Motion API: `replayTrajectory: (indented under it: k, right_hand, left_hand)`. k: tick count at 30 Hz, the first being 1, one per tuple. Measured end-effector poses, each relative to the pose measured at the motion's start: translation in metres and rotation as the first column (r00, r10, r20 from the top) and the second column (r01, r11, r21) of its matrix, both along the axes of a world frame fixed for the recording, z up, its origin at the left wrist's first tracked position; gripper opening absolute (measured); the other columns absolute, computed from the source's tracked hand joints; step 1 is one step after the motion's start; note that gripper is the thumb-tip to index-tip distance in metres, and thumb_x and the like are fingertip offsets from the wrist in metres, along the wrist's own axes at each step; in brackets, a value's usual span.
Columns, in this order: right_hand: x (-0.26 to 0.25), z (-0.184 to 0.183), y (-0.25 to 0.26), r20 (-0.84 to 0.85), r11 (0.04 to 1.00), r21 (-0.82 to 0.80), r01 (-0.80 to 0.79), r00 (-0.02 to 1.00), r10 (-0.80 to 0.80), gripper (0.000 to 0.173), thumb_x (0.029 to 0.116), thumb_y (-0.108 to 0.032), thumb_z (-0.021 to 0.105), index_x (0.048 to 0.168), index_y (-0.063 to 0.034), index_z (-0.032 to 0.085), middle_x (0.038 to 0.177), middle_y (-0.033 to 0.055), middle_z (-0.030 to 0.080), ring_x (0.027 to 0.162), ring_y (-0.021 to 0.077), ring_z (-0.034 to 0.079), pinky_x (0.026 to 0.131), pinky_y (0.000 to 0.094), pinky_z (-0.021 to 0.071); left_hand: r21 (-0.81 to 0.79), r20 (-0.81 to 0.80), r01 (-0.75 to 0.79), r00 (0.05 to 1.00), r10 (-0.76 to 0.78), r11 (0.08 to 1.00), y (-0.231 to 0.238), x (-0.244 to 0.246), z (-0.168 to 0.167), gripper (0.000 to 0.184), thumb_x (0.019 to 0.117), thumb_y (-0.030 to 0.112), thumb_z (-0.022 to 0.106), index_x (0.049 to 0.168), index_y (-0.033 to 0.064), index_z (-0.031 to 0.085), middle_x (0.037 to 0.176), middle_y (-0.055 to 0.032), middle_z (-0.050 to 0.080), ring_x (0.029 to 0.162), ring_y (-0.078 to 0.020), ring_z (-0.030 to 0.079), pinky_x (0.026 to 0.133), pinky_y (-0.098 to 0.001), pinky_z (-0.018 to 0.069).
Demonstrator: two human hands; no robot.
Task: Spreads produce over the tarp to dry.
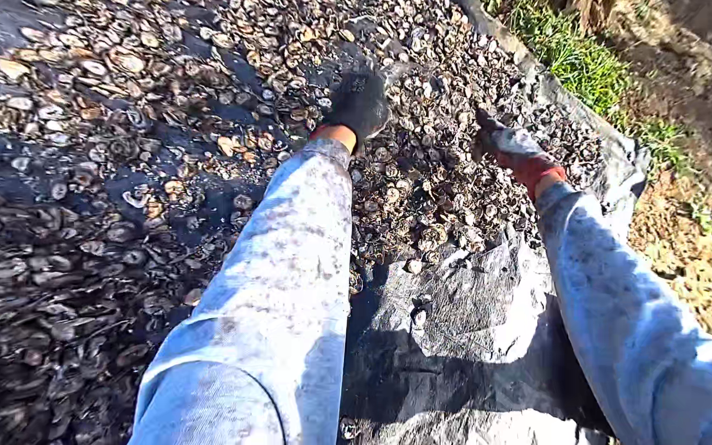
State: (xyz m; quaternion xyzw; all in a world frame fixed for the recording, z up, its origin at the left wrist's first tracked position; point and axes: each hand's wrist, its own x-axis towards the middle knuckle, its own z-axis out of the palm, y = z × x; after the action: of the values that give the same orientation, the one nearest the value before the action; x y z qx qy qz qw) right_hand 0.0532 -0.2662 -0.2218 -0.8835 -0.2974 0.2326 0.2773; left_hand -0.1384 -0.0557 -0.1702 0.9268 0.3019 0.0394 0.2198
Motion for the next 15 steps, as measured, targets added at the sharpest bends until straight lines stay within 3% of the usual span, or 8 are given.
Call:
replayTrajectory:
  k: [1, 3, 5, 6, 8, 11, 13, 15]
  right_hand:
    - [-0.016, -0.014, -0.002, 0.035, 0.986, -0.103, -0.132, 0.990, 0.137, 0.067, 0.1036, -0.034, 0.055, 0.164, -0.0213, 0.028, 0.158, 0.0176, 0.044, 0.141, 0.0375, 0.047, 0.113, 0.0633, 0.0370]
    - [-0.071, -0.016, -0.028, 0.060, 0.935, -0.254, -0.247, 0.961, 0.270, 0.075, 0.0994, -0.030, 0.063, 0.164, -0.0212, 0.026, 0.162, 0.0238, 0.035, 0.146, 0.0456, 0.038, 0.114, 0.0691, 0.0329]
    - [-0.118, 0.007, -0.079, 0.042, 0.919, -0.329, -0.218, 0.969, 0.245, 0.063, 0.1016, -0.015, 0.061, 0.160, -0.0149, 0.037, 0.159, 0.0246, 0.040, 0.144, 0.0464, 0.041, 0.114, 0.0656, 0.0336]
    - [-0.125, -0.001, -0.109, 0.109, 0.937, -0.294, -0.186, 0.968, 0.226, 0.059, 0.1006, -0.012, 0.061, 0.157, -0.0167, 0.043, 0.155, 0.0216, 0.048, 0.139, 0.0448, 0.049, 0.111, 0.0648, 0.0394]
    - [-0.121, -0.016, -0.156, 0.114, 0.977, -0.195, -0.083, 0.988, 0.107, 0.050, 0.1034, -0.013, 0.057, 0.153, -0.0189, 0.050, 0.144, 0.0209, 0.059, 0.126, 0.0460, 0.059, 0.100, 0.0689, 0.0457]
    - [-0.081, -0.018, -0.156, 0.164, 0.967, -0.223, 0.120, 0.983, -0.084, 0.040, 0.1032, -0.028, 0.057, 0.143, -0.0207, 0.059, 0.133, 0.0183, 0.066, 0.122, 0.0424, 0.062, 0.097, 0.0715, 0.0450]
    - [-0.055, -0.010, -0.138, 0.239, 0.951, -0.265, 0.160, 0.966, -0.095, 0.039, 0.1015, -0.031, 0.060, 0.138, -0.0168, 0.062, 0.133, 0.0192, 0.065, 0.125, 0.0415, 0.060, 0.100, 0.0706, 0.0431]
    - [-0.037, -0.020, -0.127, 0.229, 0.943, -0.304, 0.135, 0.971, -0.065, 0.048, 0.1009, -0.032, 0.060, 0.147, -0.0163, 0.056, 0.144, 0.0209, 0.058, 0.135, 0.0423, 0.052, 0.108, 0.0697, 0.0376]
  left_hand:
    - [0.038, -0.078, -0.021, 0.997, 0.024, 0.999, 0.001, 0.005, -0.012, 0.064, 0.0988, 0.030, 0.062, 0.156, 0.0077, 0.041, 0.160, -0.0319, 0.033, 0.149, -0.0529, 0.027, 0.115, -0.0736, 0.0229]
    - [0.098, -0.199, 0.002, 0.980, 0.018, 0.995, -0.004, 0.009, -0.049, 0.085, 0.0904, 0.053, 0.069, 0.162, 0.0290, 0.030, 0.168, -0.0281, 0.015, 0.152, -0.0579, 0.011, 0.111, -0.0828, 0.0132]
    - [0.107, -0.279, 0.158, 0.952, -0.123, 0.982, -0.023, -0.001, -0.067, 0.085, 0.0904, 0.047, 0.072, 0.161, 0.0192, 0.033, 0.171, -0.0235, 0.008, 0.153, -0.0576, 0.003, 0.113, -0.0813, 0.0053]
    - [0.107, -0.293, 0.232, 0.937, -0.192, 0.967, -0.028, -0.006, -0.066, 0.074, 0.0917, 0.044, 0.071, 0.156, 0.0183, 0.044, 0.171, -0.0205, 0.012, 0.153, -0.0559, 0.008, 0.114, -0.0800, 0.0083]
    - [0.011, -0.272, 0.334, 0.908, -0.318, 0.943, -0.057, -0.024, -0.057, 0.068, 0.0968, 0.043, 0.067, 0.156, 0.0191, 0.044, 0.168, -0.0228, 0.020, 0.151, -0.0544, 0.019, 0.114, -0.0762, 0.0200]
    - [-0.039, -0.154, 0.476, 0.866, -0.476, 0.879, -0.122, -0.047, -0.078, 0.091, 0.0810, 0.049, 0.081, 0.159, 0.0324, 0.038, 0.169, -0.0186, 0.022, 0.151, -0.0540, 0.018, 0.113, -0.0779, 0.0195]
    - [-0.099, -0.056, 0.520, 0.848, -0.526, 0.849, -0.162, -0.065, -0.091, 0.070, 0.0919, 0.043, 0.072, 0.155, 0.0255, 0.047, 0.163, -0.0138, 0.037, 0.150, -0.0410, 0.033, 0.119, -0.0632, 0.0282]
    - [-0.234, -0.016, 0.502, 0.854, -0.520, 0.832, -0.183, -0.067, -0.071, 0.047, 0.1062, 0.024, 0.054, 0.150, 0.0070, 0.050, 0.153, -0.0208, 0.049, 0.144, -0.0382, 0.044, 0.119, -0.0546, 0.0334]
